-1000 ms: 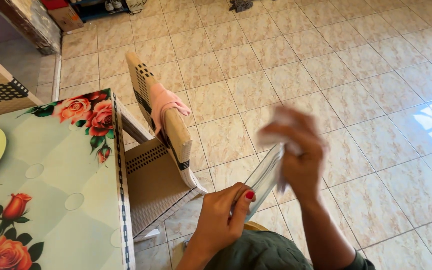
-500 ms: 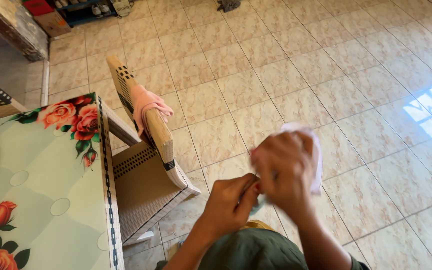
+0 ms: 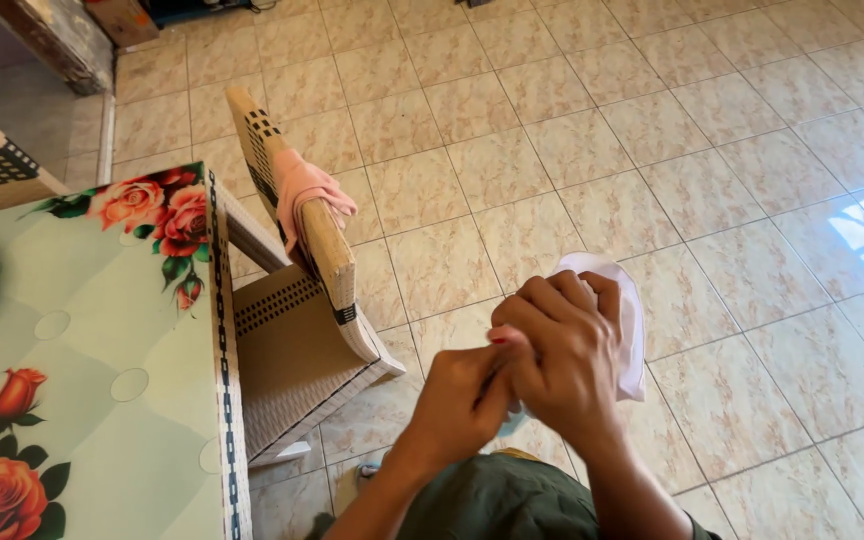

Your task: Wiping a glass plate and then cleaning chairs with a cloth.

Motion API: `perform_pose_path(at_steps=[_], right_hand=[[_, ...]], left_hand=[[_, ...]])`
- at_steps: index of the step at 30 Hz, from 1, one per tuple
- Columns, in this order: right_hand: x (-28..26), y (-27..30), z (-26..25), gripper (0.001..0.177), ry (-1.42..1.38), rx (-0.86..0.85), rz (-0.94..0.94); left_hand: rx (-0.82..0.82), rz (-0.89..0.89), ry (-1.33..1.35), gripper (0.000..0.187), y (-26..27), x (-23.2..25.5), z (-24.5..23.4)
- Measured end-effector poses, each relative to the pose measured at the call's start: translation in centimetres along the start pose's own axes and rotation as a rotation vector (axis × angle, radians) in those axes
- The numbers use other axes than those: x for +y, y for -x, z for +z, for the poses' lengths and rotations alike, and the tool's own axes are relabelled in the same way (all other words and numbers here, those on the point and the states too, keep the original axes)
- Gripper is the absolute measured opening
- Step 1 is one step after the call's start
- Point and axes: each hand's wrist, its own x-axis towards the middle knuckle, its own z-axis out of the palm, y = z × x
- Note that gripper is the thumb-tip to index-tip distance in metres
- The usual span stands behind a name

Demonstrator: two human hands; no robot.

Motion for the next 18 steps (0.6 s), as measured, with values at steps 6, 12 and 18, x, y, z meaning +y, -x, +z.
perform_pose_path(at_steps=[6, 12, 18], right_hand=[[8.7, 1.8, 2.9, 0.04, -0.272, 0.084, 0.196], [10.7, 3.1, 4.2, 0.048, -0.653, 0.144, 0.723], [1.4, 0.9, 1.9, 0.025, -0.135, 0.169, -0.127]], left_hand=[[-0.023, -0.111, 0.08, 0.025, 1.4, -0.1, -1.4], [0.018, -0.129, 0.144, 0.03, 1.1, 1.5, -3.0], [-0.01, 0.035, -0.118, 0.018, 1.1, -1.5, -1.2]])
